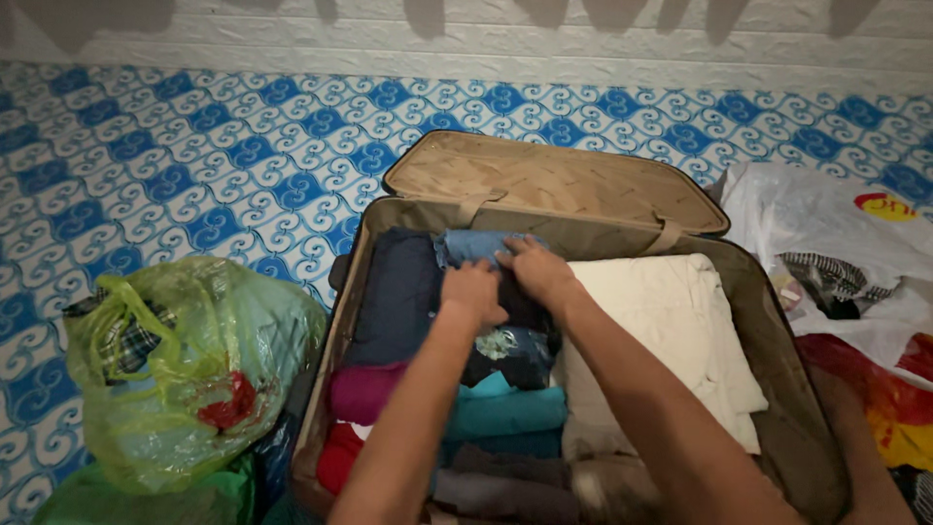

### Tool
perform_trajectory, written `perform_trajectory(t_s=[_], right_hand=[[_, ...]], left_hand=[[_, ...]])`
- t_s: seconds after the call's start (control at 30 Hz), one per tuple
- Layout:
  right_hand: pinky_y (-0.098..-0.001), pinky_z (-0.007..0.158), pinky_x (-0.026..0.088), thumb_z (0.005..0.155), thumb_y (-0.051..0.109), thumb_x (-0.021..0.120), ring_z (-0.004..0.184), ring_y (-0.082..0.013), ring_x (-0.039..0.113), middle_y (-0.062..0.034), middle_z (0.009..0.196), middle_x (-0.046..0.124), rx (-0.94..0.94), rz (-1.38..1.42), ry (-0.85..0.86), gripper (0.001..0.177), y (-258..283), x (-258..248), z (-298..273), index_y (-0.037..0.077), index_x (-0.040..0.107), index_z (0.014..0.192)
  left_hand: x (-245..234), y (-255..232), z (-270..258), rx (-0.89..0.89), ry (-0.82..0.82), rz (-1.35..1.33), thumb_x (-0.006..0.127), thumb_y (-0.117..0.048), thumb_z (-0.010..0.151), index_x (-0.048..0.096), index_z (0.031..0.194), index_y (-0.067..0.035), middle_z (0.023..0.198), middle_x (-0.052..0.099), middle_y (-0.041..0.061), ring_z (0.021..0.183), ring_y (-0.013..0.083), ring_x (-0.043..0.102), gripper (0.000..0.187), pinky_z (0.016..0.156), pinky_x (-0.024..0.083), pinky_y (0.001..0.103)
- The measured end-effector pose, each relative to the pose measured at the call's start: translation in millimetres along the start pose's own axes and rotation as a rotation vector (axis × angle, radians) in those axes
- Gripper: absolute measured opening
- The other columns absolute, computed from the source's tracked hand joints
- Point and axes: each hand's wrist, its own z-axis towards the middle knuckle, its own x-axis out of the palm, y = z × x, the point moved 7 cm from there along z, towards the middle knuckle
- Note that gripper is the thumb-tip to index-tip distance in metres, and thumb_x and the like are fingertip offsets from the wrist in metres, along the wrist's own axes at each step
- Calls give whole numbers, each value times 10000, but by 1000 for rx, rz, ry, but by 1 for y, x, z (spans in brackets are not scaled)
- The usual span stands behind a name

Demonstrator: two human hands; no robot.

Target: The person packs a suitcase by folding and arranging various items of clothing, including pants and shirts, into the main compartment and moving smaller pouches around.

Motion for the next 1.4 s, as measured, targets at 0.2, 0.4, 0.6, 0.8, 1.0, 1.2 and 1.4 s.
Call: perform_trajectory(t_s=[0.2, 0.4, 0.6, 0.8, 1.0, 1.2, 1.4], right_hand=[[-441, 899, 568, 947, 187, 525, 1258, -328, 565, 23, 1555, 451, 114, -141, 142, 546, 10, -53, -14, 476, 561, 1410], [-456, 950, 531, 996, 284, 488, 1295, -246, 552, 81, 1491, 521, 143, -223, 243, 472, -2, -58, 5, 560, 571, 1370], [-520, 979, 474, 994, 320, 481, 1353, -306, 493, 95, 1446, 551, 108, -312, 165, 426, -6, -50, 13, 570, 583, 1323], [-551, 1156, 402, 925, 493, 598, 1360, -341, 492, -90, 1597, 446, 181, 53, 232, 564, -11, -2, 12, 327, 568, 1464], [-694, 1076, 349, 1011, 433, 486, 1525, -439, 178, -97, 1671, 209, 454, -8, 136, 592, 22, 1, -19, 254, 377, 1565], [-635, 1045, 418, 927, 344, 571, 1559, -307, 143, -22, 1708, 91, 458, 78, 260, 728, 23, -13, -34, 281, 278, 1590], [-502, 1011, 513, 924, 294, 643, 1564, -296, 176, 12, 1716, 114, 385, 18, 207, 770, 13, -9, -28, 328, 292, 1609]], left_hand=[[0, -10, 3, -12, 44, 30, 729, -411, 783, 649, 1334, -202, 1437, 537, 89, 1343, 322, 505, 595, 1098, 401, 581], [0, -8, 8, -47, 83, -28, 680, -389, 820, 667, 1342, -202, 1477, 538, 95, 1363, 335, 508, 555, 1139, 382, 553], [15, -7, 26, -146, 192, -82, 554, -381, 919, 649, 1375, -193, 1555, 475, 77, 1460, 339, 416, 502, 1121, 419, 535], [24, -25, 40, -196, 136, -19, 523, -405, 957, 439, 1534, -179, 1578, 410, 108, 1462, 400, 342, 625, 1124, 289, 704], [29, -17, 15, -161, -16, -139, 623, -504, 855, 261, 1585, -111, 1465, 426, 146, 1366, 400, 385, 904, 1111, 267, 671], [46, -9, 19, -163, -268, -166, 630, -426, 911, 392, 1513, -152, 1494, 427, 149, 1421, 404, 357, 703, 1171, 205, 688], [38, -19, -2, -150, -422, -146, 705, -456, 831, 235, 1601, -168, 1626, 230, 145, 1534, 438, 119, 947, 1156, 112, 718]])
